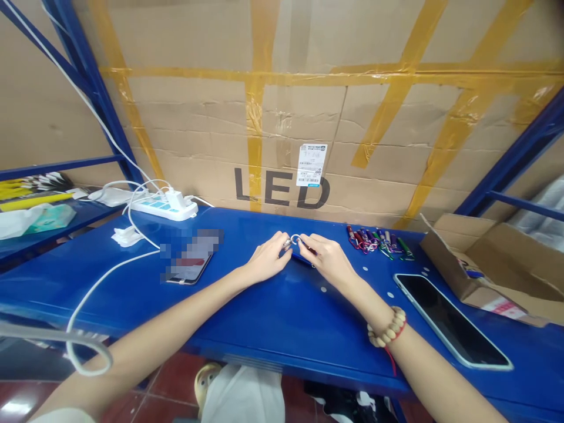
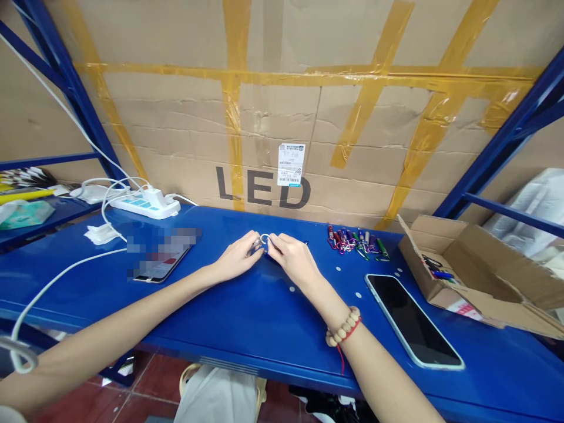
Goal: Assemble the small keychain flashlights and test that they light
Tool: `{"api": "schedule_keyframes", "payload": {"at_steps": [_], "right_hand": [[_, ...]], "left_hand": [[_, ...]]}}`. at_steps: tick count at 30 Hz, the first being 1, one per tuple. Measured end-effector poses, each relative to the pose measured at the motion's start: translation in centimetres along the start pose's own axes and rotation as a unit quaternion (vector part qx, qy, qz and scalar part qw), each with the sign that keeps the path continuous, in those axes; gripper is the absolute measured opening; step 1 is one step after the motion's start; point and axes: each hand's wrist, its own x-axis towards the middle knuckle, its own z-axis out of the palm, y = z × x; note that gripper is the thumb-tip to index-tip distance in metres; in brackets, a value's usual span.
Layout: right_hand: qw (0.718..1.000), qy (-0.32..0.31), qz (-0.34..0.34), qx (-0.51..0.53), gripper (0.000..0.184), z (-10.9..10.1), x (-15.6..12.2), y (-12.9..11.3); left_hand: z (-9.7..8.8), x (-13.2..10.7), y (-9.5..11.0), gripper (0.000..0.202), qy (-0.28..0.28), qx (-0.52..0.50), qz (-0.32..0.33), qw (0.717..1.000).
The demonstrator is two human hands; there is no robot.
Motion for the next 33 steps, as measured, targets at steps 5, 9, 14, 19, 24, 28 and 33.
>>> {"api": "schedule_keyframes", "payload": {"at_steps": [5,9,14,19,24,28,33], "right_hand": [[0.990,-0.062,0.028,0.120,0.031,-0.2,-0.1,0.5],[0.952,-0.101,0.108,0.269,0.057,0.7,-0.3,-0.1],[0.920,-0.097,0.153,0.346,0.040,1.4,0.2,0.3],[0.914,-0.005,0.255,0.317,0.026,-0.4,0.5,3.9],[0.947,0.042,0.320,-0.006,0.023,-2.0,-1.1,9.0],[0.935,0.018,0.324,-0.142,0.034,-2.0,-2.3,10.8],[0.966,0.002,0.208,-0.154,0.026,-1.7,-1.8,9.8]], "left_hand": [[-0.5,-0.1,0.1,0.005,-0.019,0.067,-0.011,0.998],[-0.3,-0.2,0.0,0.006,-0.053,0.076,0.013,0.996],[0.4,0.0,-0.8,0.018,-0.051,0.009,0.067,0.996],[0.3,0.0,-1.3,0.056,-0.048,0.026,0.009,0.998],[0.0,-0.1,-1.4,0.040,-0.130,0.097,0.088,0.983],[0.3,0.1,-1.4,0.034,-0.143,0.105,0.117,0.977],[0.5,0.3,-1.6,0.025,-0.120,0.102,0.090,0.983]]}}
